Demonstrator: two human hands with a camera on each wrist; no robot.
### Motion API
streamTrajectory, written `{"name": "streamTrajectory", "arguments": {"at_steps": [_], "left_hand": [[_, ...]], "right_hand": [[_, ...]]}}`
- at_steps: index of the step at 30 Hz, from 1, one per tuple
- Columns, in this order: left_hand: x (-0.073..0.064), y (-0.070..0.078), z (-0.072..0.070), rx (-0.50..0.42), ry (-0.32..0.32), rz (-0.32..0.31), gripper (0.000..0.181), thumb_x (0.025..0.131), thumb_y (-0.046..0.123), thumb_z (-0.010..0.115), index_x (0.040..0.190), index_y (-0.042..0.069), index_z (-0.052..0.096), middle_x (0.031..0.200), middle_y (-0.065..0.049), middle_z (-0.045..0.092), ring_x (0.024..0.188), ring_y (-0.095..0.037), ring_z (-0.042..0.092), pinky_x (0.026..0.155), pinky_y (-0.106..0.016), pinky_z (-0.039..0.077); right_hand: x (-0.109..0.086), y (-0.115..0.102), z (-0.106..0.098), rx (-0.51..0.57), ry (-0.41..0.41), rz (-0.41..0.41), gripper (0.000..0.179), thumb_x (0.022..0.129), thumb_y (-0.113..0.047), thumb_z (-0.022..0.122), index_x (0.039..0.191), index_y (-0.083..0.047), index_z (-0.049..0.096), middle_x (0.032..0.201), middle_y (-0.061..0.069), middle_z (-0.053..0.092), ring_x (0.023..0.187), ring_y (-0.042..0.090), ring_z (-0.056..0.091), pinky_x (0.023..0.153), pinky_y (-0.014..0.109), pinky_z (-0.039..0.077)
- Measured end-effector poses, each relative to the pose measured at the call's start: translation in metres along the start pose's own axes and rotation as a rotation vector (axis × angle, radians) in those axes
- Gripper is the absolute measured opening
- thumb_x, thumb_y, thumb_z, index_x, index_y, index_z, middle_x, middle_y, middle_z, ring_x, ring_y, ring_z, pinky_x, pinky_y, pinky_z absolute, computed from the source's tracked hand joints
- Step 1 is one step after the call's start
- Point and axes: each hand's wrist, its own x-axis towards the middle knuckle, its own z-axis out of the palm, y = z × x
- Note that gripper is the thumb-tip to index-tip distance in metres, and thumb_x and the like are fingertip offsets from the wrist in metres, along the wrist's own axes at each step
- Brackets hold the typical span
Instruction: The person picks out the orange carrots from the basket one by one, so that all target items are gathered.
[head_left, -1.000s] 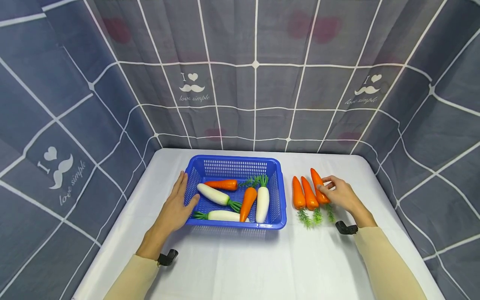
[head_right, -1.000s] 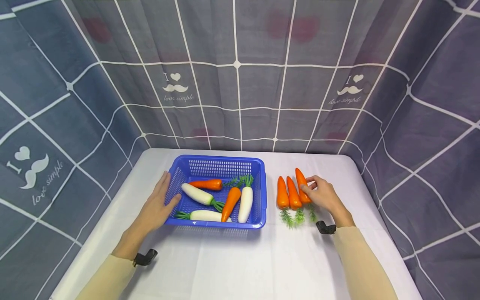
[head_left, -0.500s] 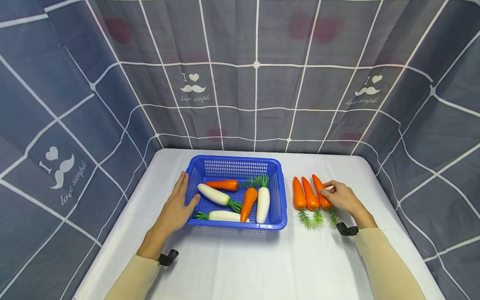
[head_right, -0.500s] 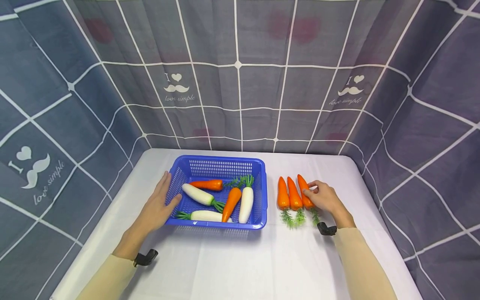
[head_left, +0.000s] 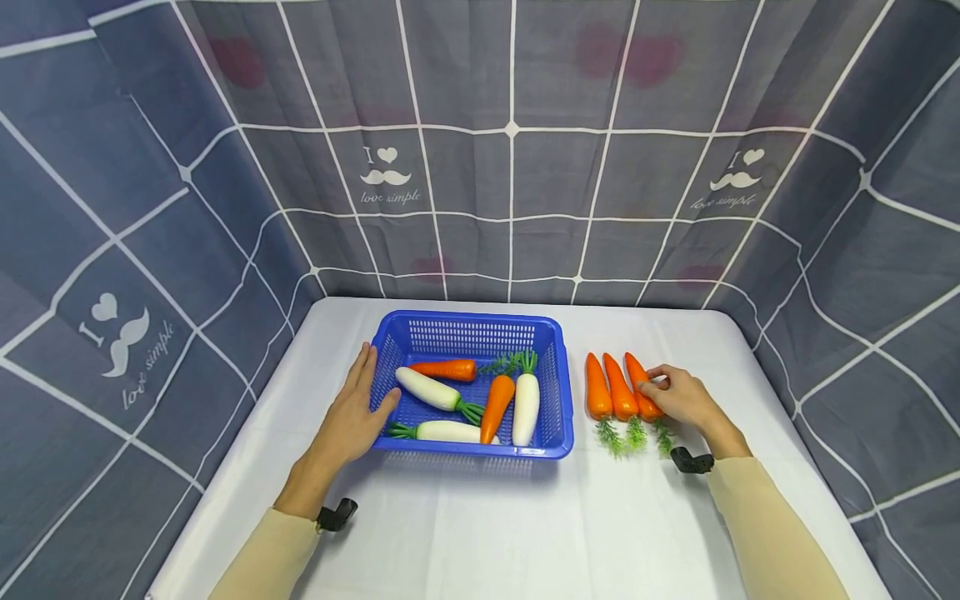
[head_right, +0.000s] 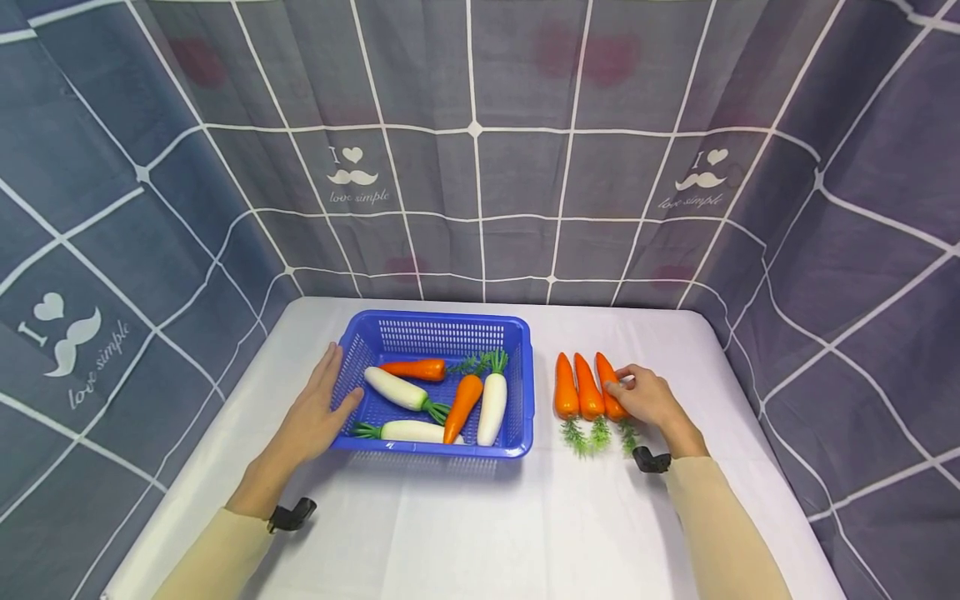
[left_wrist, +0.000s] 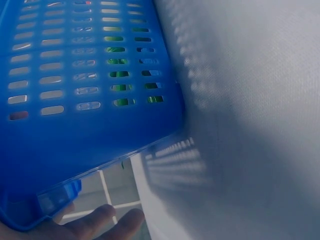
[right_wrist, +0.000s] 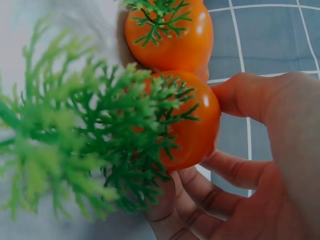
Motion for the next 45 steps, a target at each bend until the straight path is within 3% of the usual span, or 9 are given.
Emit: {"name": "streamTrajectory", "arguments": {"at_steps": [8,17,26,33,37,45], "left_hand": [[0.001,0.000,-0.001,0.004,-0.004,0.001,0.093,0.121,0.044,0.058,0.189,0.010,0.004,0.199,-0.016,0.000,0.181,-0.054,0.020,0.140,-0.073,0.029],[0.000,-0.001,-0.001,0.003,-0.008,0.006,0.093,0.121,0.047,0.056,0.189,0.009,0.004,0.199,-0.016,0.000,0.181,-0.054,0.018,0.141,-0.073,0.028],[0.001,0.000,-0.001,0.002,-0.010,0.009,0.094,0.122,0.051,0.054,0.189,0.010,0.003,0.199,-0.015,-0.001,0.181,-0.053,0.019,0.141,-0.073,0.028],[0.001,-0.001,0.000,-0.006,-0.010,0.012,0.093,0.121,0.047,0.056,0.189,0.009,0.004,0.199,-0.015,-0.001,0.181,-0.053,0.019,0.141,-0.073,0.028],[0.001,-0.003,0.000,-0.006,-0.010,0.009,0.094,0.121,0.046,0.057,0.189,0.009,0.003,0.199,-0.015,-0.001,0.181,-0.053,0.018,0.142,-0.074,0.028],[0.000,-0.002,0.000,-0.003,-0.006,0.010,0.093,0.121,0.044,0.058,0.189,0.008,0.004,0.199,-0.017,0.001,0.181,-0.053,0.019,0.141,-0.073,0.028]], "right_hand": [[-0.001,-0.003,-0.001,-0.012,0.000,-0.005,0.063,0.116,-0.044,0.068,0.152,0.008,0.064,0.125,0.030,0.079,0.103,0.035,0.076,0.084,0.039,0.058],[-0.001,-0.002,-0.001,-0.039,0.004,-0.007,0.071,0.117,-0.054,0.064,0.154,0.007,0.063,0.133,0.034,0.078,0.116,0.046,0.078,0.100,0.061,0.064],[-0.001,-0.010,-0.004,-0.052,0.109,-0.062,0.071,0.116,-0.048,0.067,0.157,0.010,0.060,0.133,0.038,0.073,0.118,0.051,0.073,0.101,0.066,0.061],[-0.002,-0.044,-0.008,-0.084,0.172,-0.129,0.065,0.114,-0.043,0.071,0.157,0.005,0.063,0.135,0.037,0.069,0.117,0.049,0.068,0.099,0.064,0.058],[0.002,-0.072,-0.004,-0.098,0.196,-0.187,0.060,0.114,-0.040,0.073,0.156,0.001,0.067,0.134,0.032,0.071,0.110,0.043,0.069,0.097,0.062,0.059],[0.009,-0.131,0.005,-0.094,0.199,-0.280,0.055,0.113,-0.041,0.075,0.155,-0.006,0.070,0.136,0.026,0.072,0.111,0.040,0.070,0.100,0.061,0.063]]}}
